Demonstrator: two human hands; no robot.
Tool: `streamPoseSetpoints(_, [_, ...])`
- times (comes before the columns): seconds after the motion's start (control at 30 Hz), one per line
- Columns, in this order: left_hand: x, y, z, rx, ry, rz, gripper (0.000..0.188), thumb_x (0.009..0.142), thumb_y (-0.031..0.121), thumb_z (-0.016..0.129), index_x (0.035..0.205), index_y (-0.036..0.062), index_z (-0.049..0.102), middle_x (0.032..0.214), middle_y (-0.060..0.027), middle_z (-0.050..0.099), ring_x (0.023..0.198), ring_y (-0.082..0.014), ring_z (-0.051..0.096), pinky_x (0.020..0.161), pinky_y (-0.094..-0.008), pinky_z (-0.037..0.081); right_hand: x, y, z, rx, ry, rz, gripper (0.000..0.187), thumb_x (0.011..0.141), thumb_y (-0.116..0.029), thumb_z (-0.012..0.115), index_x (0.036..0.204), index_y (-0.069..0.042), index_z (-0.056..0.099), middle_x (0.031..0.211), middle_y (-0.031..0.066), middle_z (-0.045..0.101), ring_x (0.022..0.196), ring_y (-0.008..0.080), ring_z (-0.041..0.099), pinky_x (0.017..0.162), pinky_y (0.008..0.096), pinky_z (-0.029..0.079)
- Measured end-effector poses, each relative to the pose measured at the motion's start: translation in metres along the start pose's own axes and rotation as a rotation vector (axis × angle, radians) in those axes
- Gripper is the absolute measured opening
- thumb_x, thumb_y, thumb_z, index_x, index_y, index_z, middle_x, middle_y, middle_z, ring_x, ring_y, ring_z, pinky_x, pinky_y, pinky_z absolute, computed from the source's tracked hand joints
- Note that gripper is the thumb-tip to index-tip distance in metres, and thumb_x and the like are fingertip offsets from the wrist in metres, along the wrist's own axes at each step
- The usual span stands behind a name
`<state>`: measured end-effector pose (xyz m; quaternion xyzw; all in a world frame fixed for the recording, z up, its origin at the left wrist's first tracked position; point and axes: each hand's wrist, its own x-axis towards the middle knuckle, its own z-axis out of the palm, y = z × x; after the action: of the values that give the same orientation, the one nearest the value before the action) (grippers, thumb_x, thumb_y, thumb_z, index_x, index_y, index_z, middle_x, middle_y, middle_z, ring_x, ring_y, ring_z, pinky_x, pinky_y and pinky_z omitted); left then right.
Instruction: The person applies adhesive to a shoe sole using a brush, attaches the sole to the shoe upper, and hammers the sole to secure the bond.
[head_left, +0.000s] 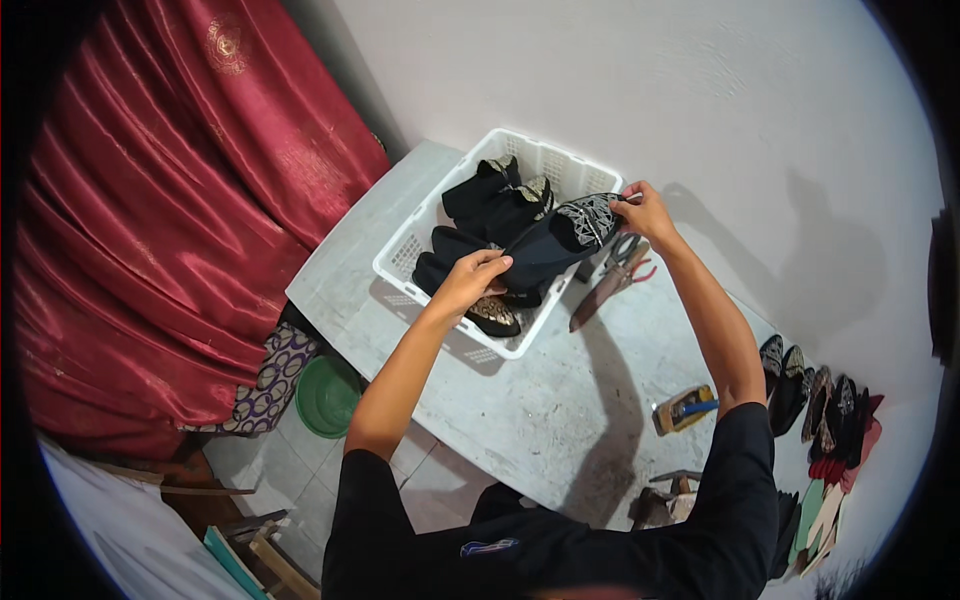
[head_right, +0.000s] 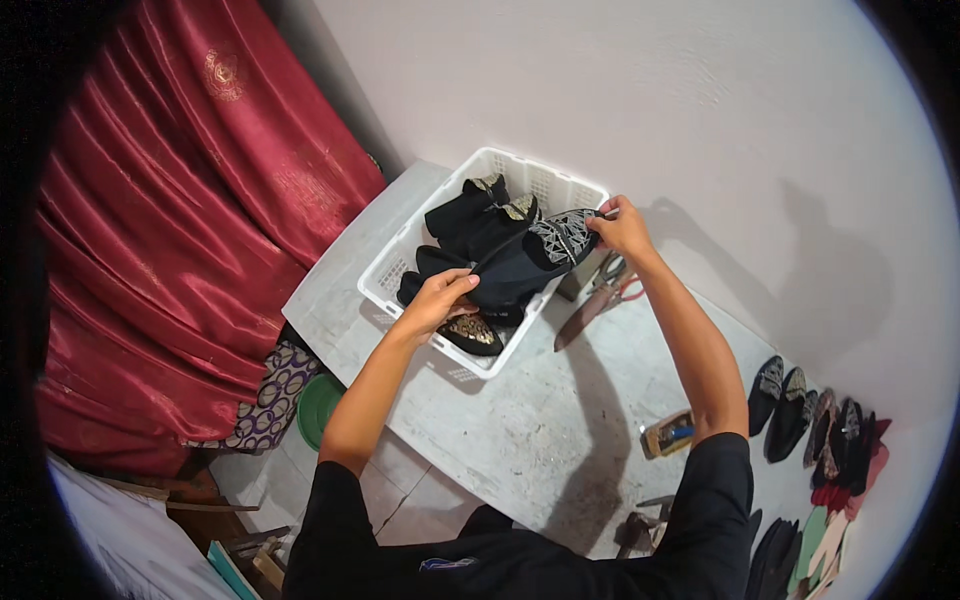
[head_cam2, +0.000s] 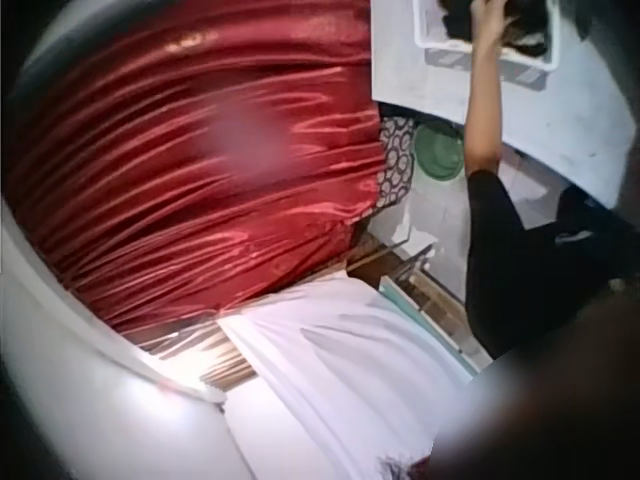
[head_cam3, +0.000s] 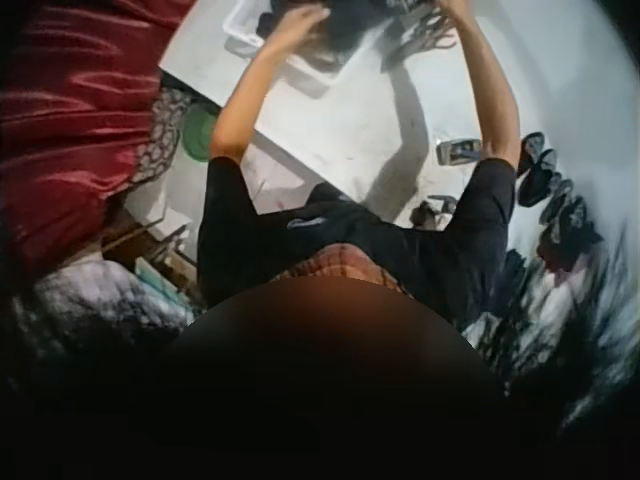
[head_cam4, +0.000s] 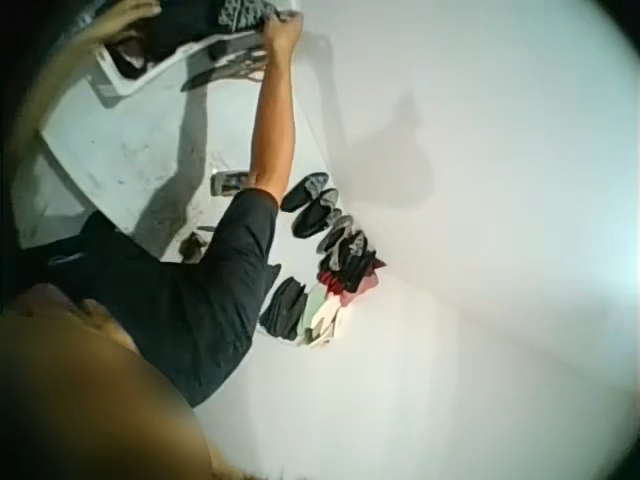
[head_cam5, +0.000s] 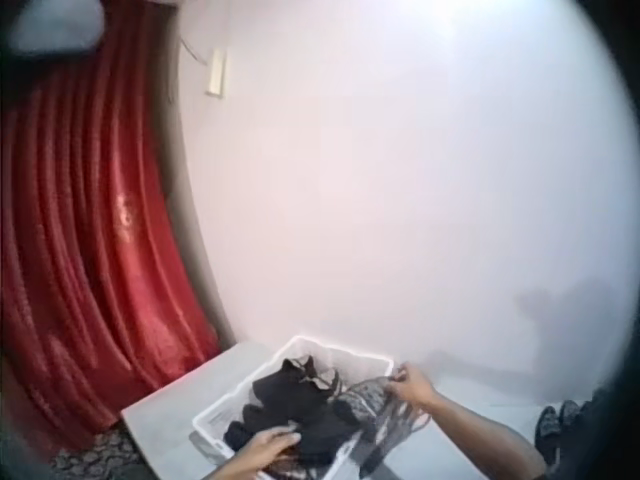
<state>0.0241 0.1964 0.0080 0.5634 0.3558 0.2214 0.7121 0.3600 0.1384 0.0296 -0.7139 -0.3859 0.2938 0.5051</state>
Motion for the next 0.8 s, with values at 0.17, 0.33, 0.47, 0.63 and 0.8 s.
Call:
streamPoseSetpoints(0.17, [0.041,-0.001,-0.019,-0.008,0.086,-0.026,0.051,0.095,0.028,0.063,0.131,-0.0042,0.047,0.118,-0.0099,0.055,0.097,-0.0164,0.060,0.086,-0.0324,0.054,0.072,0.024,0.048,-0.038,0.049,-0.048,0.034,0.076,-0.013,0.075,0.100,-0.001,0.054,0.083,0.0135,0.065,0.065,0.0182,0.064,0.051,0.0305,0.055])
streamPoseSetpoints(0.33, [0.086,-0.021,-0.049,-0.081,0.175,0.002,0.054,0.095,0.031,0.063,0.131,-0.0056,0.046,0.115,-0.0111,0.059,0.093,-0.0168,0.062,0.086,-0.0326,0.054,0.124,0.027,0.081,0.092,-0.061,-0.032,0.047,0.074,-0.013,0.074,0.113,0.004,0.055,0.098,0.0124,0.063,0.076,0.0204,0.064,0.060,0.0310,0.057])
streamPoseSetpoints(0.47, [0.109,-0.028,-0.057,-0.014,0.234,0.020,0.061,0.093,0.033,0.065,0.131,-0.0102,0.045,0.122,-0.0211,0.057,0.100,-0.0210,0.061,0.085,-0.0328,0.056,0.151,0.036,0.100,0.108,-0.087,-0.020,0.048,0.076,-0.009,0.073,0.118,0.006,0.054,0.099,0.0122,0.063,0.078,0.0215,0.064,0.062,0.0325,0.057])
streamPoseSetpoints(0.63, [0.117,-0.030,-0.068,0.046,0.286,0.000,0.067,0.091,0.038,0.066,0.132,-0.0113,0.046,0.126,-0.0266,0.056,0.107,-0.0261,0.062,0.083,-0.0329,0.057,0.179,0.056,0.132,0.146,-0.154,-0.045,0.046,0.076,-0.001,0.070,0.119,0.007,0.056,0.097,0.0124,0.066,0.083,0.0215,0.065,0.065,0.0332,0.056])
streamPoseSetpoints(0.8, [0.134,-0.027,-0.057,0.130,0.305,0.001,0.061,0.092,0.043,0.063,0.125,-0.0082,0.053,0.114,-0.0194,0.062,0.088,-0.0206,0.066,0.080,-0.0302,0.057,0.220,0.094,0.134,0.034,-0.077,-0.204,0.051,0.075,-0.005,0.072,0.122,0.009,0.058,0.115,0.0208,0.066,0.098,0.0263,0.067,0.086,0.0327,0.053])
